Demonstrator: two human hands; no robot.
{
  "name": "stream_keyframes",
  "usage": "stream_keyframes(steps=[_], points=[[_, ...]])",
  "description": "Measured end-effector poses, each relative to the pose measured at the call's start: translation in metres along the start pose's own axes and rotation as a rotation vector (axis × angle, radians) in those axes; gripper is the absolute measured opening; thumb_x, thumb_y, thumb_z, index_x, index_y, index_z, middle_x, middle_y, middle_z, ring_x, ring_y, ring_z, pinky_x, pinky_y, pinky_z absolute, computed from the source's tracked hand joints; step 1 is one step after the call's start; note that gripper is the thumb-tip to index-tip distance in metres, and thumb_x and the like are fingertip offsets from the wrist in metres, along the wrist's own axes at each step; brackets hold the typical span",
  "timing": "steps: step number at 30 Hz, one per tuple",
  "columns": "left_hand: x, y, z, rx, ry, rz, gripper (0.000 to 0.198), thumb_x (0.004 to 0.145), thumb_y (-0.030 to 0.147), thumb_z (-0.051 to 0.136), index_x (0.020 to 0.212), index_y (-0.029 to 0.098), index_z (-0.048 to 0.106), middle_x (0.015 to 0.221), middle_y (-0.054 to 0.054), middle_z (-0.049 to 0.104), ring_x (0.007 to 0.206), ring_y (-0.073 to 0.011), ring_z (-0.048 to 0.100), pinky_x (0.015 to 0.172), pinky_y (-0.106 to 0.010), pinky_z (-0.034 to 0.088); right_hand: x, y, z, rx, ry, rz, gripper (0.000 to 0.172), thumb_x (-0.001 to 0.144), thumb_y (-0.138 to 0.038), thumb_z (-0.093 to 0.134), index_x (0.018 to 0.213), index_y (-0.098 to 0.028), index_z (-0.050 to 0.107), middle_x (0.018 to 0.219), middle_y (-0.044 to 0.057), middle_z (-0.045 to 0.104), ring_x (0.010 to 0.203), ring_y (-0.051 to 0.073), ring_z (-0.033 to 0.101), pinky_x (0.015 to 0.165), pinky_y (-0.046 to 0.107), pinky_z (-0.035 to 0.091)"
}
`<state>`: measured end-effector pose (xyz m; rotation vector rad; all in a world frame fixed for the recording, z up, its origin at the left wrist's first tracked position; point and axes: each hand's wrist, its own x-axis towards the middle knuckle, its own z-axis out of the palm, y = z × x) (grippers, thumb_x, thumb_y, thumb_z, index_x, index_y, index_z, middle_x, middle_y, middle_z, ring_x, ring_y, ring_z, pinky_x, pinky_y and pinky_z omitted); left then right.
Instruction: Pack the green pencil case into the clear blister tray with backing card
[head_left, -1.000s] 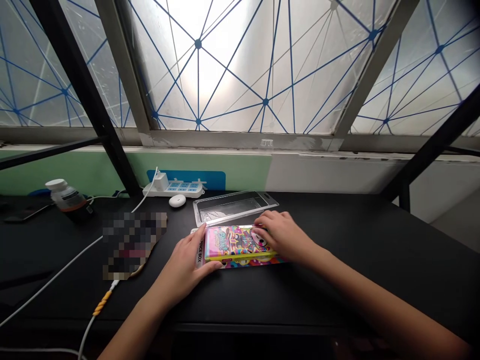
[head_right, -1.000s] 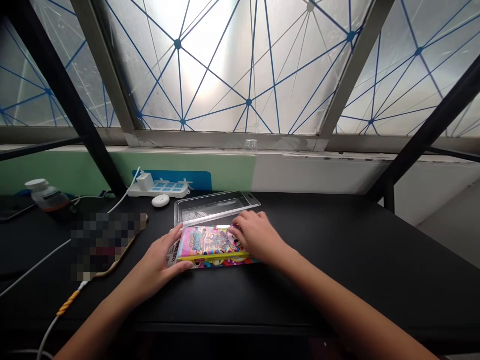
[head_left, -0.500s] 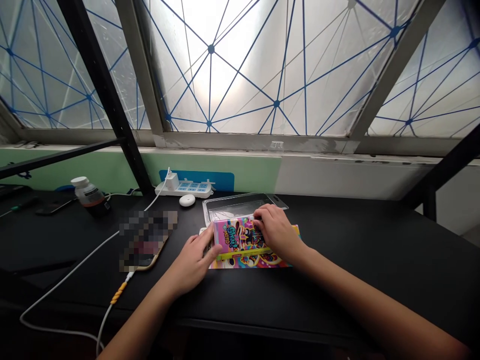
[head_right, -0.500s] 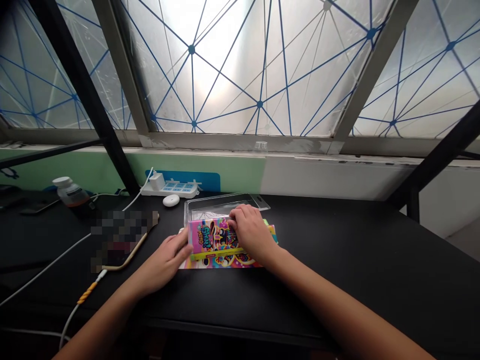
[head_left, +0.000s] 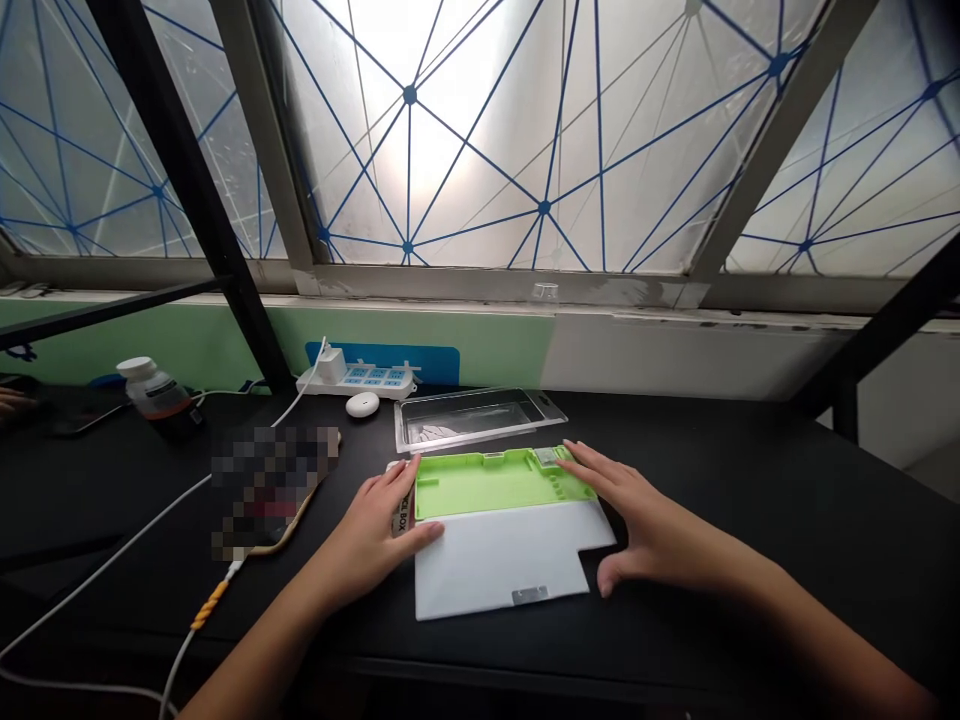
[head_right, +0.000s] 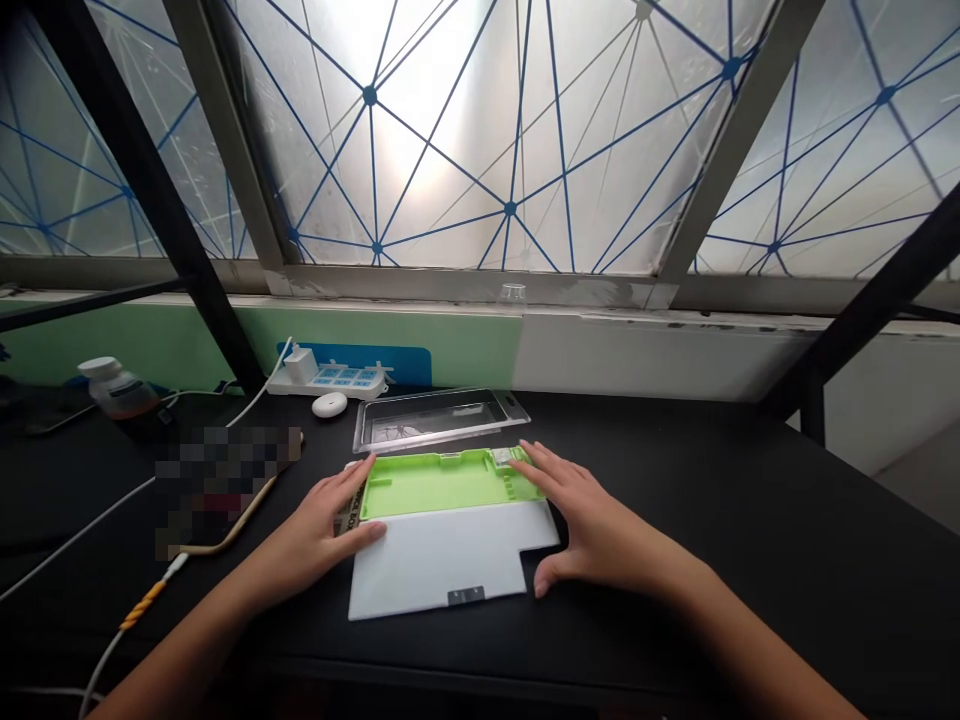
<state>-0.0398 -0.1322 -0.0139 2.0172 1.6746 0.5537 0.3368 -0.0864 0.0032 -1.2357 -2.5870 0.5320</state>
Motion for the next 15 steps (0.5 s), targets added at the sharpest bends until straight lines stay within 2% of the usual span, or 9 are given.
stream_keyframes(steps=[2, 4, 6, 9, 11, 13, 15], points=[[0.001, -0.003, 0.002, 0.008, 0.004, 0.022, 0.081, 0.092, 0.064, 0.049, 0.157, 0.025, 0.023, 0.16, -0.012, 0.029, 0.148, -0.0366, 0.024, 0.115, -0.057, 0.027, 0.002, 0.014, 0.002, 0.038, -0.056, 0.083, 0.131, 0.055, -0.068, 0.083, 0.159, -0.033, 0.011, 0.165, 0.011, 0.019, 0.148, 0.045, 0.017, 0.116, 0.061, 0.026], [0.002, -0.005, 0.003, -0.006, 0.019, 0.057, 0.071, 0.098, 0.06, 0.039, 0.157, 0.024, 0.025, 0.16, -0.01, 0.031, 0.149, -0.0331, 0.024, 0.117, -0.055, 0.025, 0.005, 0.017, 0.003, 0.074, -0.061, 0.133, 0.127, 0.059, -0.066, 0.082, 0.159, -0.03, 0.012, 0.163, 0.011, 0.027, 0.147, 0.044, 0.022, 0.115, 0.06, 0.029], [0.002, -0.007, 0.002, -0.041, 0.046, 0.087, 0.063, 0.102, 0.057, 0.029, 0.155, 0.024, 0.03, 0.158, -0.008, 0.037, 0.148, -0.0301, 0.027, 0.117, -0.053, 0.026, 0.009, 0.016, 0.003, 0.11, 0.016, 0.153, 0.108, 0.066, -0.062, 0.079, 0.156, -0.03, 0.028, 0.156, 0.01, 0.041, 0.143, 0.042, 0.032, 0.113, 0.058, 0.034], [-0.001, -0.008, -0.002, -0.121, 0.09, 0.095, 0.062, 0.103, 0.057, 0.016, 0.15, 0.028, 0.043, 0.152, -0.006, 0.048, 0.145, -0.028, 0.035, 0.116, -0.049, 0.031, 0.014, 0.014, 0.002, 0.21, 0.159, 0.17, 0.066, 0.08, -0.058, 0.068, 0.138, -0.028, 0.058, 0.138, 0.009, 0.062, 0.128, 0.038, 0.054, 0.105, 0.051, 0.045], [-0.002, -0.006, -0.003, -0.176, 0.089, 0.101, 0.066, 0.101, 0.06, 0.009, 0.148, 0.03, 0.046, 0.149, -0.004, 0.051, 0.143, -0.0272, 0.039, 0.116, -0.047, 0.033, 0.016, 0.015, 0.003, 0.287, 0.204, 0.196, 0.054, 0.088, -0.058, 0.059, 0.131, -0.026, 0.063, 0.127, 0.01, 0.069, 0.117, 0.034, 0.062, 0.1, 0.048, 0.049], [-0.002, -0.006, -0.002, -0.208, 0.084, 0.097, 0.066, 0.1, 0.063, 0.014, 0.152, 0.03, 0.039, 0.149, -0.005, 0.051, 0.141, -0.0276, 0.042, 0.115, -0.046, 0.034, 0.016, 0.016, 0.005, 0.296, 0.211, 0.188, 0.057, 0.09, -0.058, 0.055, 0.137, -0.025, 0.057, 0.128, 0.01, 0.068, 0.117, 0.032, 0.062, 0.102, 0.048, 0.048], [0.0, -0.005, 0.001, -0.213, 0.094, 0.075, 0.072, 0.098, 0.065, 0.032, 0.158, 0.026, 0.023, 0.149, -0.01, 0.05, 0.137, -0.0295, 0.047, 0.112, -0.046, 0.037, 0.016, 0.014, 0.009, 0.234, 0.184, 0.14, 0.067, 0.087, -0.059, 0.06, 0.144, -0.027, 0.049, 0.138, 0.011, 0.06, 0.126, 0.033, 0.055, 0.107, 0.05, 0.042]])
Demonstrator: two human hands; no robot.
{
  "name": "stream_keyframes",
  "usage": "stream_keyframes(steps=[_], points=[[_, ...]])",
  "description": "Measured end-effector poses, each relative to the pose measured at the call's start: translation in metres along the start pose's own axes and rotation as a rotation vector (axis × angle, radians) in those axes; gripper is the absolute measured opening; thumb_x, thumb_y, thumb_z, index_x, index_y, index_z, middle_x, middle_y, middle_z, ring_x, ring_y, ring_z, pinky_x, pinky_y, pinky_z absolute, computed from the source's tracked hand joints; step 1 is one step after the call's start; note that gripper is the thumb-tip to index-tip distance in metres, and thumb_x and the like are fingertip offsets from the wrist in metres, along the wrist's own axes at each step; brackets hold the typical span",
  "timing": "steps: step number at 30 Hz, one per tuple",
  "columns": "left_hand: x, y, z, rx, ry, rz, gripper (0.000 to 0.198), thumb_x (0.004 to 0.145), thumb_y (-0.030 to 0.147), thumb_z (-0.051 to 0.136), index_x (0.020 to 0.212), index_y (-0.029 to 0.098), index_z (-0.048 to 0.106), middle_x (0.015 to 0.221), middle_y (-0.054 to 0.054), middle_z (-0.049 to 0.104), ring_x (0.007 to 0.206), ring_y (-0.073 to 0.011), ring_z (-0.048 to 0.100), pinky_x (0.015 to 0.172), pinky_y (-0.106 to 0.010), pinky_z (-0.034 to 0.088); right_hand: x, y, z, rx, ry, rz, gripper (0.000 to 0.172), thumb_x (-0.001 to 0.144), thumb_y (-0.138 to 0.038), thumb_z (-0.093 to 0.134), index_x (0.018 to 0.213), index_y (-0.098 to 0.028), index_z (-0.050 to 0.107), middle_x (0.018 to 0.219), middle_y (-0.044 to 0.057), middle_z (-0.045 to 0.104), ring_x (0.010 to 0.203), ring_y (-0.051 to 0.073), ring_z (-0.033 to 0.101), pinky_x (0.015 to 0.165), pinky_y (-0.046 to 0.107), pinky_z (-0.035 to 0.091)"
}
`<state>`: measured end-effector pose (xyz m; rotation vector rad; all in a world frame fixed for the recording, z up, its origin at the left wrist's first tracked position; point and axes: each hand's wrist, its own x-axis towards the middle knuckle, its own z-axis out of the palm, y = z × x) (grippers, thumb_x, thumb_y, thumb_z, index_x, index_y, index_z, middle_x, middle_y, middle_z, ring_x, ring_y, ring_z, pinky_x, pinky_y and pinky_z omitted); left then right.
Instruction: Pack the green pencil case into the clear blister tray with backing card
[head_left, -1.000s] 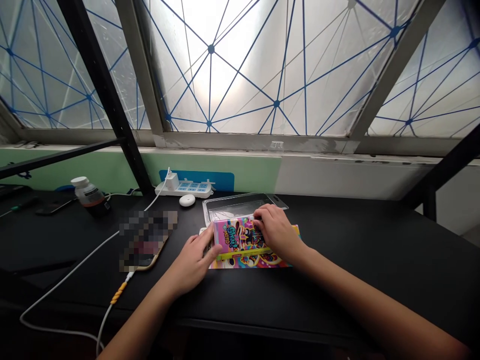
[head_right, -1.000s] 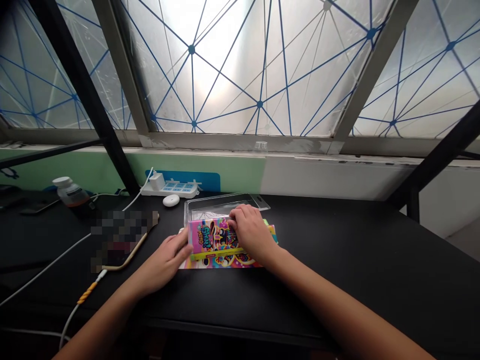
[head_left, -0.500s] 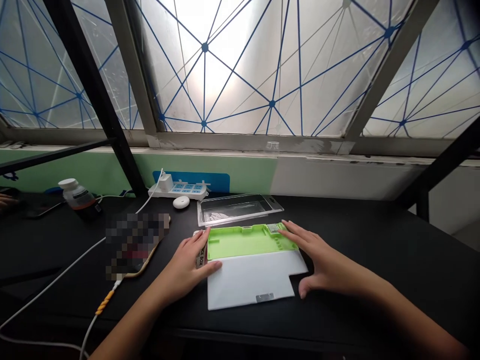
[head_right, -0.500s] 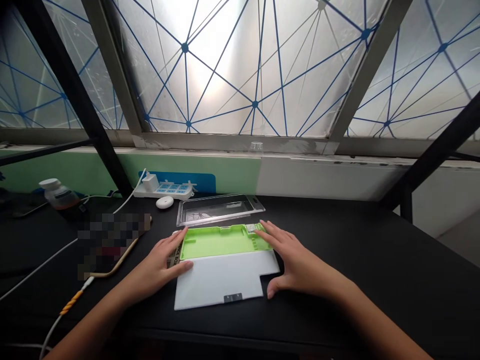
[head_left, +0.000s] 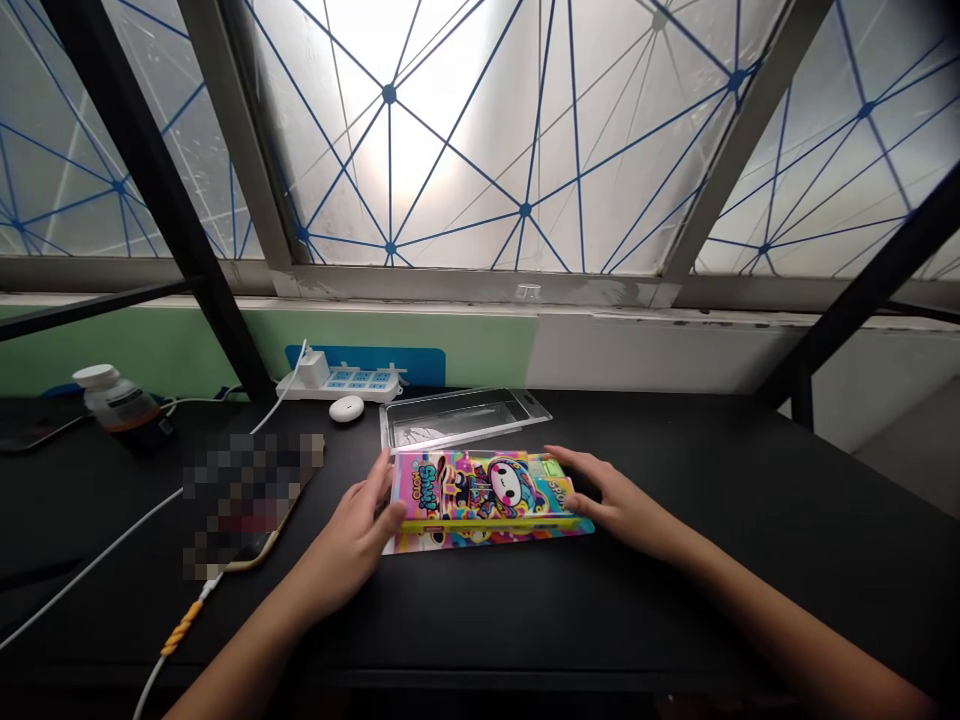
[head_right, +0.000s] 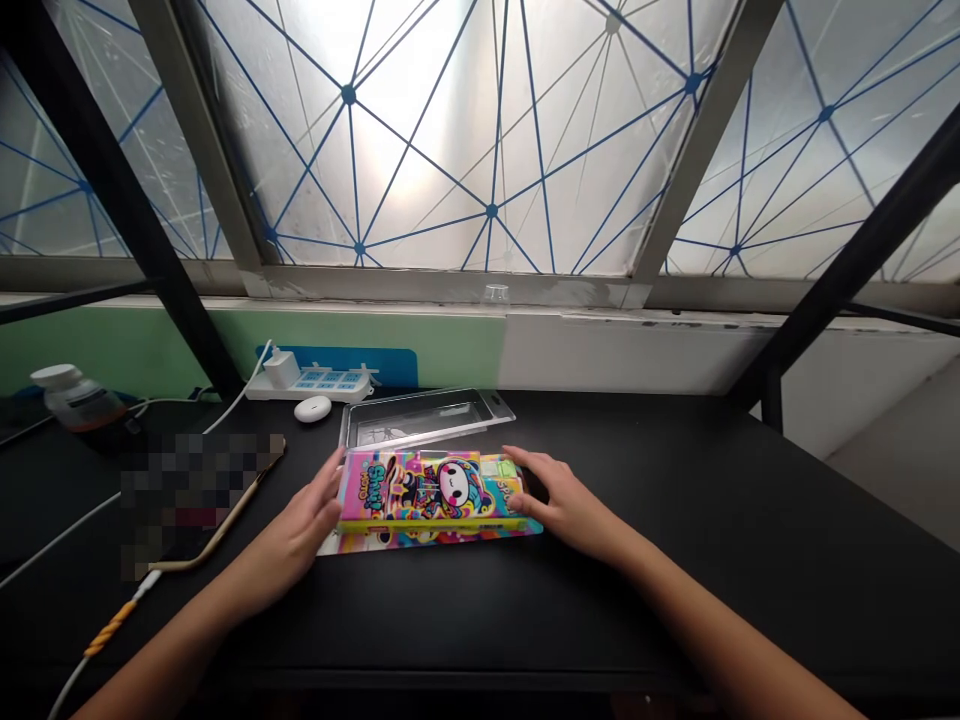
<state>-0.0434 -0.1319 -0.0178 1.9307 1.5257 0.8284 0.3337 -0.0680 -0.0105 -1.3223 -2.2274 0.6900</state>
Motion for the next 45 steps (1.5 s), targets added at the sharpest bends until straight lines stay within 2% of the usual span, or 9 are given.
stream_keyframes(steps=[3, 7, 13, 17, 22, 27, 33, 39, 45], points=[[0.001, 0.0, 0.005, 0.065, 0.033, 0.003, 0.094, 0.087, 0.057, 0.062, 0.159, 0.023, 0.012, 0.146, -0.015, 0.052, 0.132, -0.0325, 0.051, 0.107, -0.047, 0.041, -0.003, -0.006, 0.007, -0.081, -0.036, -0.029, 0.064, 0.086, -0.061, 0.06, 0.141, -0.028, 0.052, 0.143, 0.011, 0.055, 0.132, 0.034, 0.047, 0.109, 0.052, 0.039], [-0.004, 0.003, 0.008, 0.224, 0.109, 0.113, 0.089, 0.083, 0.049, 0.07, 0.156, 0.025, 0.025, 0.138, -0.014, 0.057, 0.125, -0.0329, 0.054, 0.104, -0.047, 0.043, -0.007, -0.013, 0.013, -0.1, -0.014, -0.024, 0.055, 0.095, -0.058, 0.045, 0.14, -0.027, 0.052, 0.143, 0.013, 0.055, 0.134, 0.035, 0.045, 0.109, 0.056, 0.036], [-0.006, 0.019, 0.003, 0.434, 0.281, 0.37, 0.074, 0.086, 0.054, 0.065, 0.148, 0.023, 0.039, 0.139, -0.014, 0.054, 0.128, -0.0349, 0.047, 0.105, -0.046, 0.042, -0.007, -0.015, 0.008, -0.142, -0.095, -0.089, 0.103, 0.059, -0.06, 0.084, 0.146, -0.027, 0.041, 0.143, 0.015, 0.049, 0.135, 0.042, 0.04, 0.11, 0.059, 0.034], [0.023, 0.043, -0.017, 0.547, 0.285, 0.394, 0.074, 0.086, 0.061, 0.062, 0.143, 0.018, 0.046, 0.135, -0.016, 0.056, 0.126, -0.0363, 0.047, 0.107, -0.05, 0.039, 0.022, -0.023, -0.02, -0.09, 0.019, -0.187, 0.084, 0.07, -0.052, 0.08, 0.141, -0.026, 0.043, 0.139, 0.013, 0.049, 0.129, 0.034, 0.048, 0.11, 0.051, 0.038], [0.08, 0.045, -0.026, 0.538, 0.254, 0.301, 0.073, 0.093, 0.062, 0.049, 0.146, 0.011, 0.042, 0.14, -0.018, 0.054, 0.13, -0.0342, 0.045, 0.109, -0.049, 0.037, 0.09, -0.016, -0.049, -0.002, -0.038, -0.237, 0.084, 0.074, -0.053, 0.076, 0.145, -0.025, 0.041, 0.144, 0.011, 0.043, 0.132, 0.03, 0.047, 0.111, 0.043, 0.039], [0.105, 0.002, -0.005, 0.457, 0.202, 0.175, 0.07, 0.098, 0.056, 0.04, 0.15, 0.01, 0.035, 0.151, -0.02, 0.044, 0.141, -0.0351, 0.036, 0.115, -0.049, 0.03, 0.129, 0.011, -0.015, -0.026, 0.013, -0.246, 0.087, 0.078, -0.058, 0.071, 0.149, -0.02, 0.037, 0.151, 0.017, 0.038, 0.141, 0.033, 0.036, 0.117, 0.046, 0.029], [0.104, -0.028, 0.001, 0.42, 0.085, 0.014, 0.078, 0.098, 0.062, 0.03, 0.156, 0.01, 0.023, 0.162, -0.017, 0.025, 0.151, -0.0341, 0.016, 0.12, -0.051, 0.021, 0.121, 0.021, 0.024, -0.137, 0.18, -0.209, 0.067, 0.092, -0.055, 0.054, 0.15, -0.026, 0.036, 0.159, 0.015, 0.034, 0.145, 0.033, 0.03, 0.114, 0.056, 0.026], [0.1, -0.024, 0.001, 0.516, 0.081, 0.003, 0.079, 0.097, 0.066, 0.027, 0.15, 0.008, 0.038, 0.162, -0.02, 0.022, 0.151, -0.0345, 0.014, 0.119, -0.052, 0.022, 0.115, 0.012, 0.029, -0.383, 0.277, -0.217, 0.046, 0.104, -0.043, 0.033, 0.142, -0.025, 0.049, 0.154, 0.013, 0.045, 0.139, 0.029, 0.042, 0.114, 0.058, 0.021], [0.108, 0.015, 0.003, 0.532, 0.227, 0.15, 0.068, 0.101, 0.06, 0.023, 0.146, 0.013, 0.046, 0.161, -0.016, 0.03, 0.15, -0.0294, 0.023, 0.12, -0.046, 0.023, 0.1, -0.018, 0.033, -0.509, 0.298, -0.39, 0.036, 0.103, -0.038, 0.04, 0.126, -0.022, 0.062, 0.144, 0.013, 0.055, 0.132, 0.029, 0.048, 0.114, 0.057, 0.02]])
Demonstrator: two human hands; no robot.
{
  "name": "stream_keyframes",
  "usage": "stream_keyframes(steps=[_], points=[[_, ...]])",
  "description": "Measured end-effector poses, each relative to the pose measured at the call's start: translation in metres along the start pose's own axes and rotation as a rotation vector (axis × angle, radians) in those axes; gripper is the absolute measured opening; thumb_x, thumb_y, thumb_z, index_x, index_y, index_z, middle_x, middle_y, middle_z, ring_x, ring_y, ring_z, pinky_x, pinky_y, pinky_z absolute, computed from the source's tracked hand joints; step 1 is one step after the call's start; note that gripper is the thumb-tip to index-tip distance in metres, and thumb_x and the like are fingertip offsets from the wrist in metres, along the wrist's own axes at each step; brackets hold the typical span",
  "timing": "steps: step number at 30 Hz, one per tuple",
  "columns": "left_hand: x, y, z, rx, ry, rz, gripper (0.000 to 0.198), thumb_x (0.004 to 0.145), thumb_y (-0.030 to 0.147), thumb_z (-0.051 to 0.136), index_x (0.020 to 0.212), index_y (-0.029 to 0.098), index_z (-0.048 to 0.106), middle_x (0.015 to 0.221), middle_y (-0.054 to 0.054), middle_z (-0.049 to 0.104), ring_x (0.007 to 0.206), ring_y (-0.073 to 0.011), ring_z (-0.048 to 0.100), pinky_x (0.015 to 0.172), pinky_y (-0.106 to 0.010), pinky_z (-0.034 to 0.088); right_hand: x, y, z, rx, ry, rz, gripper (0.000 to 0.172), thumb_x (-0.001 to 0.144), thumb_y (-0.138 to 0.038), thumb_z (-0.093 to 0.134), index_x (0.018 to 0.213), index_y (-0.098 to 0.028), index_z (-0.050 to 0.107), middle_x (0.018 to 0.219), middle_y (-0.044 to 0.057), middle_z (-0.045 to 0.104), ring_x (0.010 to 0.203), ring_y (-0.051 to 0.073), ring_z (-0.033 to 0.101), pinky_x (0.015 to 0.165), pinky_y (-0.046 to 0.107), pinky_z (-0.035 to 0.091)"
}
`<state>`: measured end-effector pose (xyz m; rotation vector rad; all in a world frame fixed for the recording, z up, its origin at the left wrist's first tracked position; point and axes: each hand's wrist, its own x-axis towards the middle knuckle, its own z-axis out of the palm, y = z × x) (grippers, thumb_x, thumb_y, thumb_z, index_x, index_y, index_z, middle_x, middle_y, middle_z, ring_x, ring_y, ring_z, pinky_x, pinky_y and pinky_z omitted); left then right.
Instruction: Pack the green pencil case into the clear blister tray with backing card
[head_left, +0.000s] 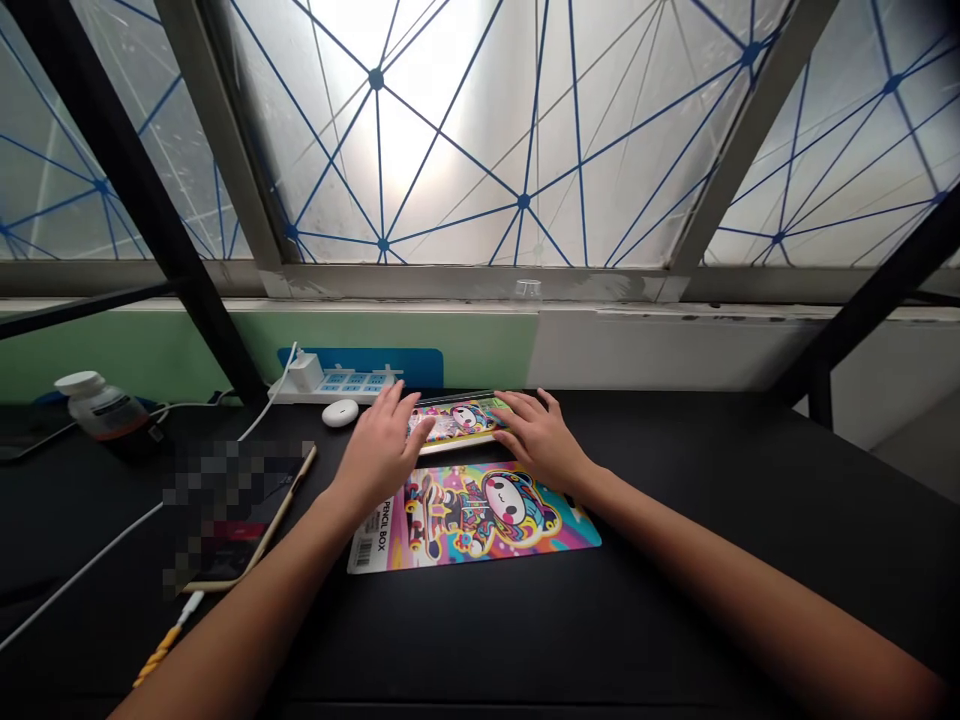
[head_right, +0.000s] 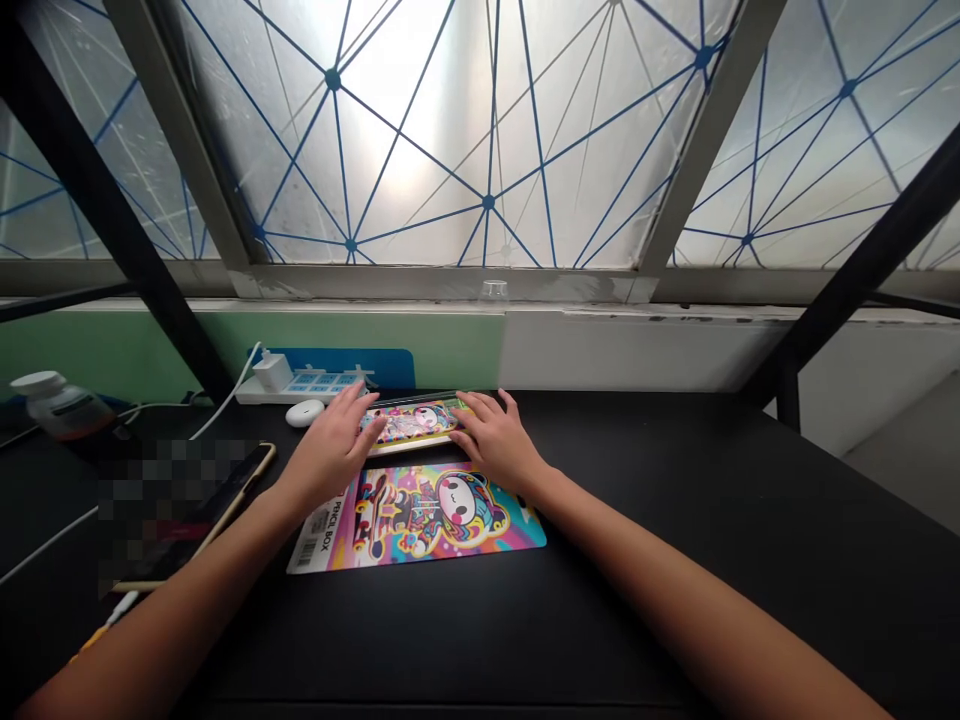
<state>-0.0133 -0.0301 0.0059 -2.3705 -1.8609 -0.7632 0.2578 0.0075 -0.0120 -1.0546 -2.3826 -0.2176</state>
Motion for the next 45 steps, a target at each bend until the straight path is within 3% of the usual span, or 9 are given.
stream_keyframes(steps=[5, 8, 12, 26, 30, 34, 38, 41, 45], points=[[0.031, 0.025, 0.017, -0.074, -0.224, -0.032, 0.078, 0.097, 0.07, 0.019, 0.15, 0.017, 0.039, 0.163, -0.018, 0.023, 0.151, -0.0369, 0.014, 0.115, -0.056, 0.025, -0.006, -0.057, -0.005, 0.174, -0.12, -0.219, 0.037, 0.1, -0.047, 0.046, 0.113, -0.018, 0.064, 0.117, 0.013, 0.067, 0.109, 0.027, 0.058, 0.099, 0.044, 0.041], [0.04, 0.025, 0.034, 0.028, -0.216, -0.054, 0.081, 0.094, 0.072, 0.021, 0.149, 0.015, 0.041, 0.161, -0.019, 0.028, 0.15, -0.0401, 0.018, 0.115, -0.061, 0.021, -0.01, -0.076, 0.0, 0.259, -0.273, -0.205, 0.051, 0.094, -0.06, 0.05, 0.122, -0.018, 0.059, 0.12, 0.013, 0.064, 0.109, 0.028, 0.057, 0.094, 0.042, 0.044], [0.038, 0.011, 0.04, 0.074, -0.223, 0.024, 0.076, 0.095, 0.07, 0.022, 0.148, 0.019, 0.043, 0.16, -0.016, 0.032, 0.149, -0.0367, 0.023, 0.116, -0.057, 0.021, -0.01, -0.072, 0.003, 0.255, -0.324, -0.106, 0.064, 0.091, -0.067, 0.049, 0.131, -0.018, 0.052, 0.132, 0.014, 0.058, 0.12, 0.032, 0.05, 0.1, 0.047, 0.039], [0.036, -0.003, 0.031, 0.094, -0.225, 0.062, 0.07, 0.097, 0.065, 0.027, 0.148, 0.021, 0.045, 0.158, -0.014, 0.036, 0.147, -0.0346, 0.029, 0.115, -0.056, 0.024, -0.012, -0.078, 0.003, 0.044, -0.2, 0.061, 0.032, 0.094, -0.05, 0.054, 0.084, -0.021, 0.053, 0.092, 0.008, 0.06, 0.087, 0.024, 0.054, 0.077, 0.036, 0.042], [0.037, -0.005, 0.027, 0.066, -0.278, 0.081, 0.064, 0.097, 0.066, 0.03, 0.149, 0.031, 0.043, 0.161, -0.01, 0.03, 0.149, -0.034, 0.024, 0.116, -0.055, 0.023, -0.012, -0.083, -0.008, 0.1, -0.195, 0.127, 0.032, 0.095, -0.052, 0.052, 0.087, -0.021, 0.052, 0.079, 0.004, 0.062, 0.073, 0.021, 0.056, 0.066, 0.031, 0.038], [0.037, -0.007, 0.02, 0.017, -0.343, 0.103, 0.063, 0.095, 0.067, 0.035, 0.148, 0.034, 0.044, 0.162, -0.011, 0.028, 0.15, -0.0345, 0.02, 0.116, -0.057, 0.021, -0.005, -0.054, -0.031, 0.13, -0.227, 0.265, 0.038, 0.094, -0.06, 0.048, 0.091, -0.023, 0.053, 0.071, 0.001, 0.063, 0.063, 0.019, 0.056, 0.057, 0.029, 0.031], [0.032, -0.002, 0.013, -0.061, -0.361, 0.12, 0.059, 0.095, 0.065, 0.037, 0.141, 0.032, 0.054, 0.158, -0.011, 0.037, 0.149, -0.033, 0.024, 0.116, -0.056, 0.022, -0.006, 0.021, -0.05, 0.28, -0.387, 0.513, 0.046, 0.085, -0.069, 0.053, 0.085, -0.023, 0.055, 0.078, 0.002, 0.066, 0.069, 0.019, 0.057, 0.059, 0.029, 0.036], [0.028, 0.01, 0.012, -0.12, -0.334, 0.093, 0.054, 0.097, 0.062, 0.034, 0.125, 0.03, 0.066, 0.15, -0.01, 0.05, 0.147, -0.0327, 0.031, 0.116, -0.06, 0.021, -0.015, 0.07, -0.057, 0.357, -0.519, 0.555, 0.053, 0.079, -0.074, 0.055, 0.073, -0.022, 0.059, 0.069, 0.001, 0.064, 0.063, 0.018, 0.055, 0.055, 0.028, 0.038], [0.024, 0.021, 0.018, -0.09, -0.273, 0.122, 0.043, 0.097, 0.057, 0.038, 0.109, 0.027, 0.067, 0.141, -0.011, 0.058, 0.141, -0.034, 0.04, 0.114, -0.064, 0.022, -0.023, 0.086, -0.055, 0.406, -0.521, 0.562, 0.055, 0.078, -0.074, 0.055, 0.071, -0.021, 0.064, 0.067, 0.001, 0.063, 0.062, 0.017, 0.054, 0.055, 0.028, 0.039]])
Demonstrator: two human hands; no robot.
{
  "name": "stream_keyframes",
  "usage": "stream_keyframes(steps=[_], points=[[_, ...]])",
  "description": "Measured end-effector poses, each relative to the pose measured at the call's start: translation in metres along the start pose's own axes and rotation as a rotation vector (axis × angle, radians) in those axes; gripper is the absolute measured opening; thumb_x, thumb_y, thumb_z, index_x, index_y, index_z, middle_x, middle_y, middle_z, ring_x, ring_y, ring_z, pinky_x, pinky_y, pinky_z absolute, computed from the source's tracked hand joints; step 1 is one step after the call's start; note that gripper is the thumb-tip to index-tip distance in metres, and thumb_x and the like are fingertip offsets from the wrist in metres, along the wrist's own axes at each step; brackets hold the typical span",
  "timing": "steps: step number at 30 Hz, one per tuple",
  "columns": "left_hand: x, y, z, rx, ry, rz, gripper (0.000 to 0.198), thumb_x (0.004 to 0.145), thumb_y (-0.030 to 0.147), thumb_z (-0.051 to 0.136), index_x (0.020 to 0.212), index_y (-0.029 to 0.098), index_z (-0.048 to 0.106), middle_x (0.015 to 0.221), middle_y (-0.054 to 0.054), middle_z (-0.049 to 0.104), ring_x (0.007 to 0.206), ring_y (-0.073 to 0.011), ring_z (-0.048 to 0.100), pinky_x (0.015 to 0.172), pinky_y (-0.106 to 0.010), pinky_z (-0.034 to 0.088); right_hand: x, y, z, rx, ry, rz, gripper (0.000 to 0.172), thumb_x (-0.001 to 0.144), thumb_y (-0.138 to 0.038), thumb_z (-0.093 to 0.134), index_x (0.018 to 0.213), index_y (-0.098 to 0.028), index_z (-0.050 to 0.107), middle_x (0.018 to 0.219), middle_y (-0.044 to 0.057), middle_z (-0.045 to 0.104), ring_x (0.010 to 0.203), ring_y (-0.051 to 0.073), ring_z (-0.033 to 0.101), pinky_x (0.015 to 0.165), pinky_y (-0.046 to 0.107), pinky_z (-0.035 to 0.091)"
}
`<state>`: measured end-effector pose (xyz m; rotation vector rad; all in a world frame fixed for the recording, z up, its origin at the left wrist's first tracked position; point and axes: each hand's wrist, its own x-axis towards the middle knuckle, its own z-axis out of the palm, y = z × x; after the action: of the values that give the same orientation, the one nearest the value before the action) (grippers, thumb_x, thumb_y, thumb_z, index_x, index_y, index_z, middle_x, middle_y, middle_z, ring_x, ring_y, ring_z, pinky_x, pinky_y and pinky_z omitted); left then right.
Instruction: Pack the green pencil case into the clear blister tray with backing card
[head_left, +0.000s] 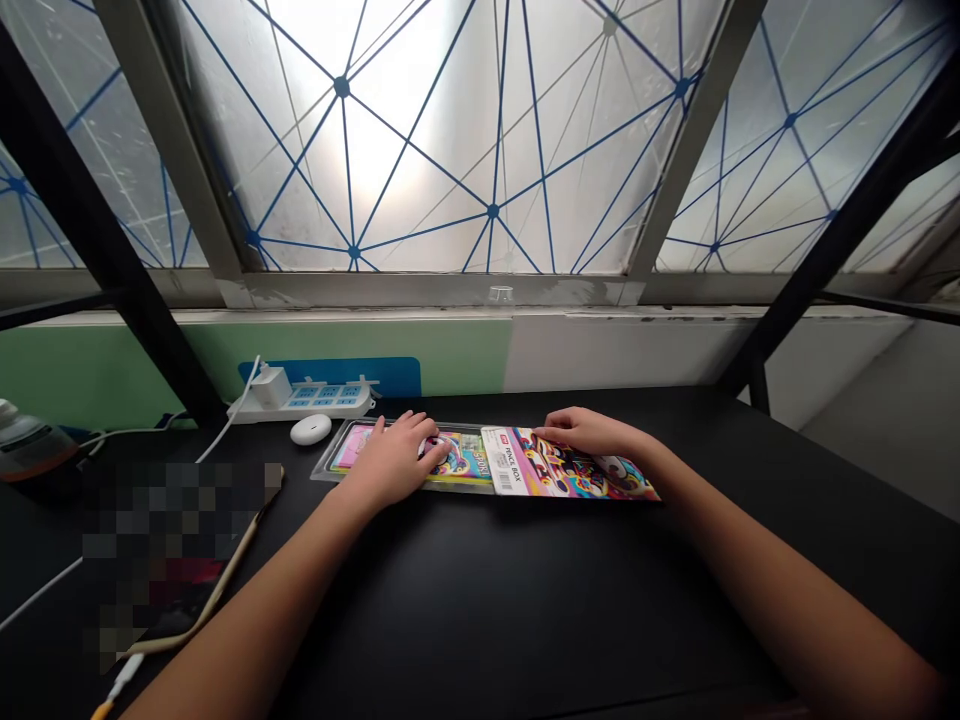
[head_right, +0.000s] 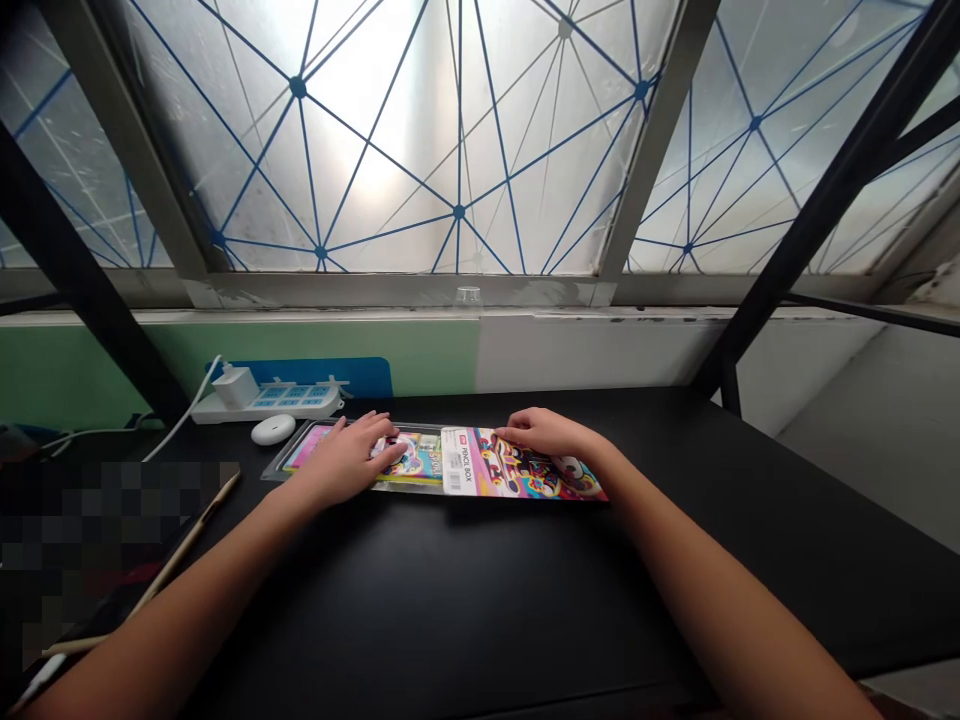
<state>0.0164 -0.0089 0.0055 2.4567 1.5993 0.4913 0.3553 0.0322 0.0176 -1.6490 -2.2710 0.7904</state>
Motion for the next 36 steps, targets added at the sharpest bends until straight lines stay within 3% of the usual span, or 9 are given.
stream_keyframes(steps=[5, 9, 12, 16, 26, 31, 36], points=[[0.001, -0.002, 0.007, 0.052, 0.015, 0.025, 0.04, 0.097, 0.056, 0.037, 0.113, 0.028, 0.061, 0.141, -0.01, 0.057, 0.14, -0.0328, 0.04, 0.114, -0.062, 0.024, 0.005, -0.018, 0.025, 0.064, 0.116, -0.047, 0.048, 0.084, -0.066, 0.055, 0.091, -0.021, 0.068, 0.089, 0.004, 0.071, 0.078, 0.019, 0.061, 0.065, 0.028, 0.044], [0.002, -0.004, 0.009, 0.06, -0.006, 0.018, 0.041, 0.098, 0.055, 0.035, 0.118, 0.028, 0.059, 0.146, -0.009, 0.053, 0.143, -0.0327, 0.036, 0.115, -0.063, 0.021, 0.009, -0.023, 0.034, 0.087, 0.127, -0.04, 0.046, 0.083, -0.065, 0.058, 0.085, -0.02, 0.068, 0.08, 0.002, 0.07, 0.067, 0.016, 0.059, 0.058, 0.027, 0.042], [0.002, -0.004, 0.009, 0.064, -0.01, 0.021, 0.042, 0.098, 0.056, 0.035, 0.118, 0.028, 0.059, 0.146, -0.009, 0.053, 0.143, -0.0331, 0.036, 0.114, -0.064, 0.021, 0.009, -0.016, 0.026, 0.091, 0.105, -0.011, 0.046, 0.08, -0.066, 0.061, 0.083, -0.02, 0.069, 0.077, 0.002, 0.069, 0.061, 0.015, 0.058, 0.053, 0.026, 0.041], [0.002, -0.004, 0.009, 0.065, -0.015, 0.022, 0.043, 0.098, 0.056, 0.034, 0.118, 0.028, 0.058, 0.145, -0.01, 0.054, 0.141, -0.0327, 0.038, 0.114, -0.064, 0.022, 0.006, -0.008, 0.01, 0.066, 0.103, 0.011, 0.043, 0.076, -0.063, 0.067, 0.079, -0.021, 0.071, 0.078, 0.003, 0.071, 0.069, 0.018, 0.062, 0.058, 0.027, 0.043], [0.002, -0.002, 0.007, 0.064, -0.033, -0.002, 0.045, 0.097, 0.057, 0.033, 0.121, 0.026, 0.057, 0.152, -0.012, 0.046, 0.145, -0.033, 0.033, 0.114, -0.064, 0.02, -0.005, -0.017, -0.006, -0.011, 0.182, 0.048, 0.043, 0.075, -0.064, 0.067, 0.078, -0.021, 0.07, 0.079, 0.003, 0.069, 0.067, 0.017, 0.059, 0.055, 0.027, 0.041], [0.0, 0.006, 0.009, 0.066, -0.006, -0.03, 0.042, 0.098, 0.055, 0.034, 0.117, 0.025, 0.057, 0.149, -0.013, 0.049, 0.145, -0.0312, 0.033, 0.114, -0.065, 0.02, -0.002, -0.029, 0.014, 0.009, 0.238, 0.035, 0.04, 0.079, -0.061, 0.064, 0.08, -0.021, 0.07, 0.075, 0.002, 0.069, 0.067, 0.017, 0.059, 0.058, 0.028, 0.04], [-0.009, 0.031, 0.015, -0.07, 0.027, -0.021, 0.036, 0.097, 0.049, 0.041, 0.118, 0.027, 0.058, 0.153, -0.011, 0.044, 0.146, -0.0298, 0.031, 0.117, -0.065, 0.013, 0.001, -0.05, 0.045, 0.031, 0.229, 0.016, 0.039, 0.085, -0.059, 0.058, 0.083, -0.021, 0.068, 0.079, 0.003, 0.07, 0.07, 0.019, 0.06, 0.058, 0.029, 0.04]])
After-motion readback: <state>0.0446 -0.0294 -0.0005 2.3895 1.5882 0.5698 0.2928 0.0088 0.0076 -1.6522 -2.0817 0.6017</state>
